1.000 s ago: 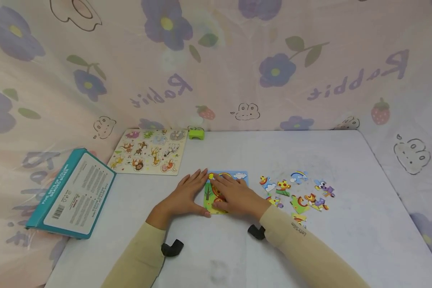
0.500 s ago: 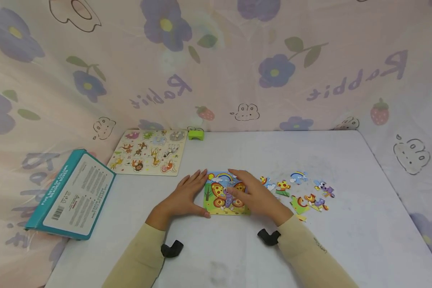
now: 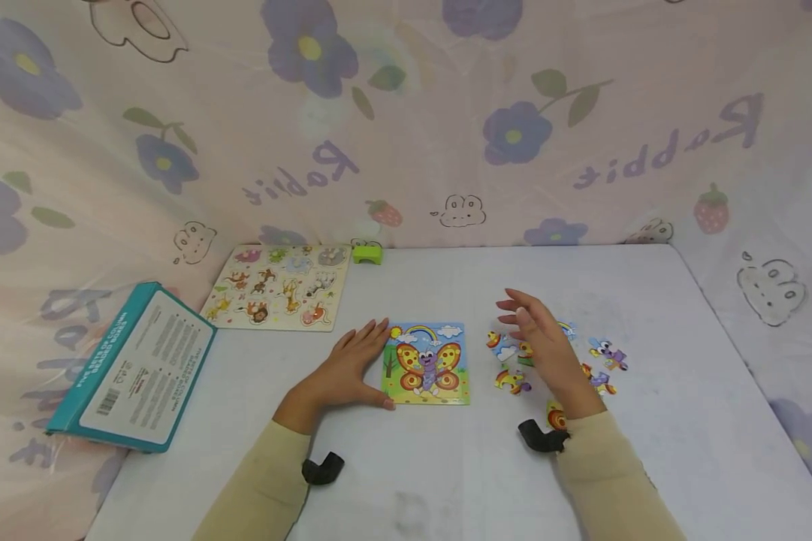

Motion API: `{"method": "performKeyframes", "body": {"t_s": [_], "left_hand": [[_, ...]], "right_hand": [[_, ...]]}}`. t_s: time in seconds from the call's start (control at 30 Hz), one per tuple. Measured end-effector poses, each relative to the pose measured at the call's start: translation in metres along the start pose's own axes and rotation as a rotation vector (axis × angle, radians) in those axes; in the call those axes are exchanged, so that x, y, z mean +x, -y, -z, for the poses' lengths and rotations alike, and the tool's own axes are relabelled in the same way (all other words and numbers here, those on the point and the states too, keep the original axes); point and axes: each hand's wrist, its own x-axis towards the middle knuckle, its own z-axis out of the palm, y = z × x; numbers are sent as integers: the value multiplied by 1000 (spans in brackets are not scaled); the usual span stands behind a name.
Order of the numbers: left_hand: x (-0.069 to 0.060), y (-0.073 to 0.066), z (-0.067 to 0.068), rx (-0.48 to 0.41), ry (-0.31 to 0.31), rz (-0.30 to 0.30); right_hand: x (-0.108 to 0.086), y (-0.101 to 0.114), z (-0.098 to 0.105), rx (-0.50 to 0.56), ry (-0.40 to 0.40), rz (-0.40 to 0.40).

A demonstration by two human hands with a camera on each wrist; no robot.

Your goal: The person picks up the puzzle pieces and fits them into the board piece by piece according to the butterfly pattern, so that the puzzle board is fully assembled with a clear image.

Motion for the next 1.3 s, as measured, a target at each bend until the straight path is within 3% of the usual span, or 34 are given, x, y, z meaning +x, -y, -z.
{"method": "performKeyframes", "body": {"t_s": [0.17,0.27,0.63,0.73,0.87,0.97,1.3], "left_hand": [[-1,1,0,1,-1,2],[0,1,0,10,-1,4],[-1,5,-1,27,-11,5],[-1,6,-2,26,-13,8],[-1,6,-3,13,-14,7],[-1,5,-2,2,-18,0],[1,2,-3,13,-25,-7]], "right_hand": [[-4,-13,14,134,-80,-20],[-6,-24,18,156,-85,-43],[-2,-48,14,-216,16,-214],[-1,-49,11,-327,63,-210],[0,-48,6,-464,105,-139],[0,-45,3,-508,111,-99],[-2,-41,-1,-519,108,-95]]}}
